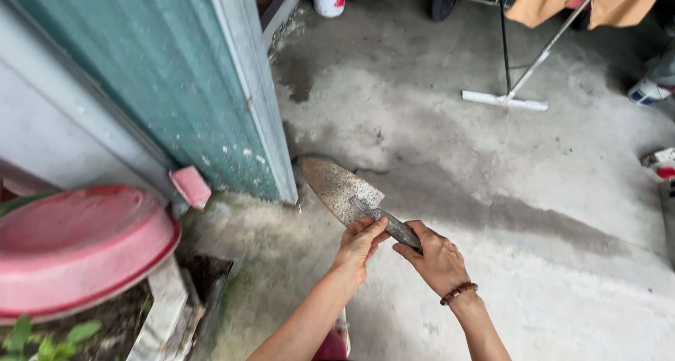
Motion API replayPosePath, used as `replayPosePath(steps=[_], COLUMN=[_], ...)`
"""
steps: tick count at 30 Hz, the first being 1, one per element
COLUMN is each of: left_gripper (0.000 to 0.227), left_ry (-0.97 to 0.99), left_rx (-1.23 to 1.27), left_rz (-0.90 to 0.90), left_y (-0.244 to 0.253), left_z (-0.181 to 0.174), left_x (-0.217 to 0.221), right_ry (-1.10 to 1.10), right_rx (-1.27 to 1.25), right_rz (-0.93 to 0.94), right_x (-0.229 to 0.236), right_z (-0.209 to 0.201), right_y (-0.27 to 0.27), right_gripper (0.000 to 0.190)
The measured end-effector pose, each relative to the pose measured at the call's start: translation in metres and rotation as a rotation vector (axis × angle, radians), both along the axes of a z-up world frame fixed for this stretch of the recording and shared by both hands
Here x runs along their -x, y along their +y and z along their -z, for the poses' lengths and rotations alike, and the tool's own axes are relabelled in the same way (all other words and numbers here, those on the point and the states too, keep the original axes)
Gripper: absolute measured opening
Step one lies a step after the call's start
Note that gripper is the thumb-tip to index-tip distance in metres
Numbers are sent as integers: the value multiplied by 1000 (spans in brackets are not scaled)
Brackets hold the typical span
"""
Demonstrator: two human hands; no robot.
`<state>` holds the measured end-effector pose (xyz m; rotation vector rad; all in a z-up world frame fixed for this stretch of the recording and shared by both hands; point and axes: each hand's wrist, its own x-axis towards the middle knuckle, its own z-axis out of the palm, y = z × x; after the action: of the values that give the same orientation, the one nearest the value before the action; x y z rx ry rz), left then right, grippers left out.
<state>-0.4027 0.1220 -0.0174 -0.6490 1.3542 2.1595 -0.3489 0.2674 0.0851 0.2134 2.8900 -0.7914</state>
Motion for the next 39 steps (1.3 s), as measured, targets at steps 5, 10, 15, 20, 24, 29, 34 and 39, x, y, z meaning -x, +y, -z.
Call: replayPosePath(steps=[5,10,15,20,24,29,34,39], left_gripper=[55,59,63,70,73,73,73,65], left_ry=[34,2,-43,8,31,26,7,27], left_rx=[24,42,40,34,105,90,67,68], left_rz=[-34,-40,-79,-167,-174,-214,-212,-178], left_y=[21,47,79,126,163,198,224,245], left_z=[-9,-8,-1,0,-26,-20,2,4], left_x=[105,202,309,426,503,582,657,755], right_ry=[33,12,-64,-28,-27,-78,-116,-102], right_rx=[24,108,109,96,105,141,175,164], right_rz=[-4,-28,-61,-153,-203,-204,-184,-200], right_x=[108,210,325,449,532,611,685,777], right_z=[5,16,22,13,0,-4,9,12], right_y=[26,57,93,142,179,213,239,260], right_gripper=[46,47,48,47,51,54,54,52])
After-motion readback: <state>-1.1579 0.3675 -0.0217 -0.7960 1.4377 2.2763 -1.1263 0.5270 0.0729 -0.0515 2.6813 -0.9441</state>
